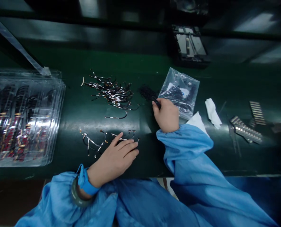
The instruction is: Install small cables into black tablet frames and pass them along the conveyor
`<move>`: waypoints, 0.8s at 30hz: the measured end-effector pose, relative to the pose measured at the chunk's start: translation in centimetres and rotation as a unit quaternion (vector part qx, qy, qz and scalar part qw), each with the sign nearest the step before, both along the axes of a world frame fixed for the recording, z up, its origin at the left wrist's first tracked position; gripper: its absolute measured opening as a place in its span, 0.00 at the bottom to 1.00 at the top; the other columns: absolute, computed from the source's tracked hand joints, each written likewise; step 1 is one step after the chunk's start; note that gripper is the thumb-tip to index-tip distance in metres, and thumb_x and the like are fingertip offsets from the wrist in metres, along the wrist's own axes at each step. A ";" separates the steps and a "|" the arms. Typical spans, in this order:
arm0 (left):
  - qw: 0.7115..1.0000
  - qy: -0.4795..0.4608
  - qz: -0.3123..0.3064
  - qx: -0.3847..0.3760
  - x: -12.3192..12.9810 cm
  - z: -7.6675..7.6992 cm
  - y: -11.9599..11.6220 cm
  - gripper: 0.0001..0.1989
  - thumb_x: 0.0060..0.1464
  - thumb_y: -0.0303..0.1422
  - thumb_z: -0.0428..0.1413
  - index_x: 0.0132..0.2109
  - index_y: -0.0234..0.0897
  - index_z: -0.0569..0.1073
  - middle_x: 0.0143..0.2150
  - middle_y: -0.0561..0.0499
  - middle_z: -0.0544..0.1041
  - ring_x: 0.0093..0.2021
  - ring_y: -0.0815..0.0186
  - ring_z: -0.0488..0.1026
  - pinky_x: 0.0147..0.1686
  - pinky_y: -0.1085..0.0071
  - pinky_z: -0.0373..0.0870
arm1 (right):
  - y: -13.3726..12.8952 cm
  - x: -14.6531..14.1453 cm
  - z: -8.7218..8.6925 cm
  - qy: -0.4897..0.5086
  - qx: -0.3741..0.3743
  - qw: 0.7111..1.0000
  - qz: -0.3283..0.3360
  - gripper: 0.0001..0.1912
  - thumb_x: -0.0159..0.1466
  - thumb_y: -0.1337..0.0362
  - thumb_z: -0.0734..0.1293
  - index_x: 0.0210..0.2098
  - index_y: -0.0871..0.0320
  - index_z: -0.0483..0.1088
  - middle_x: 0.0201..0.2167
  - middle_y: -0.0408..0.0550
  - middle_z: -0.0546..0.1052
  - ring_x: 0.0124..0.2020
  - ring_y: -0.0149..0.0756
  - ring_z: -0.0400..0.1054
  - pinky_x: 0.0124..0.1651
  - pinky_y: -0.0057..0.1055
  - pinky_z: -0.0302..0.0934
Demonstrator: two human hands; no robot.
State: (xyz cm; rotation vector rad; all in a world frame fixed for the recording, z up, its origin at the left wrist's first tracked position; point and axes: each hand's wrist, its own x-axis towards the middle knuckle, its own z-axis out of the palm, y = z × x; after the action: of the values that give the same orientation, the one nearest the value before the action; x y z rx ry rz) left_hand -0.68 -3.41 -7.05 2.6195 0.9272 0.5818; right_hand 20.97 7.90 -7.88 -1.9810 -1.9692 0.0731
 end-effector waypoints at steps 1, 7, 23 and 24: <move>1.000 -0.009 0.003 -0.003 0.0 0.1 0.1 0.11 0.61 0.27 0.48 0.47 0.34 0.72 0.52 0.49 0.75 0.55 0.62 0.68 0.62 0.51 0.55 | 0.0 0.0 -0.1 0.001 0.000 1.000 -0.002 0.13 0.68 0.60 0.54 0.39 0.56 0.68 0.38 0.57 0.75 0.39 0.47 0.69 0.37 0.38 0.59; 0.998 -0.047 0.030 -0.013 -0.4 1.0 0.4 0.10 0.61 0.26 0.48 0.46 0.35 0.72 0.49 0.48 0.76 0.53 0.64 0.69 0.61 0.54 0.59 | -0.3 0.0 0.8 0.024 0.023 0.999 -0.018 0.11 0.65 0.62 0.56 0.37 0.57 0.69 0.36 0.55 0.76 0.40 0.46 0.70 0.40 0.39 0.61; 0.997 0.027 0.031 0.059 -0.6 0.6 -0.4 0.09 0.58 0.26 0.51 0.46 0.33 0.72 0.38 0.49 0.75 0.44 0.64 0.70 0.60 0.54 0.59 | -7.9 0.7 1.4 0.211 -0.083 0.971 0.074 0.09 0.61 0.58 0.63 0.34 0.56 0.71 0.28 0.45 0.76 0.28 0.36 0.70 0.33 0.31 0.64; 0.997 0.034 0.030 0.062 -0.6 0.5 -0.6 0.10 0.58 0.26 0.51 0.47 0.32 0.72 0.38 0.49 0.75 0.43 0.64 0.70 0.60 0.54 0.59 | -7.9 0.7 1.3 0.202 -0.071 0.972 0.097 0.09 0.62 0.59 0.63 0.36 0.56 0.71 0.30 0.46 0.76 0.30 0.36 0.71 0.34 0.31 0.64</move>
State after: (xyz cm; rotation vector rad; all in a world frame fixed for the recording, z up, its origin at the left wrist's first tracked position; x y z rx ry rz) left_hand -1.27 -3.98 -6.50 2.7449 1.0246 0.5858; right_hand 21.71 0.01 -6.60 -1.6780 -1.9163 0.6311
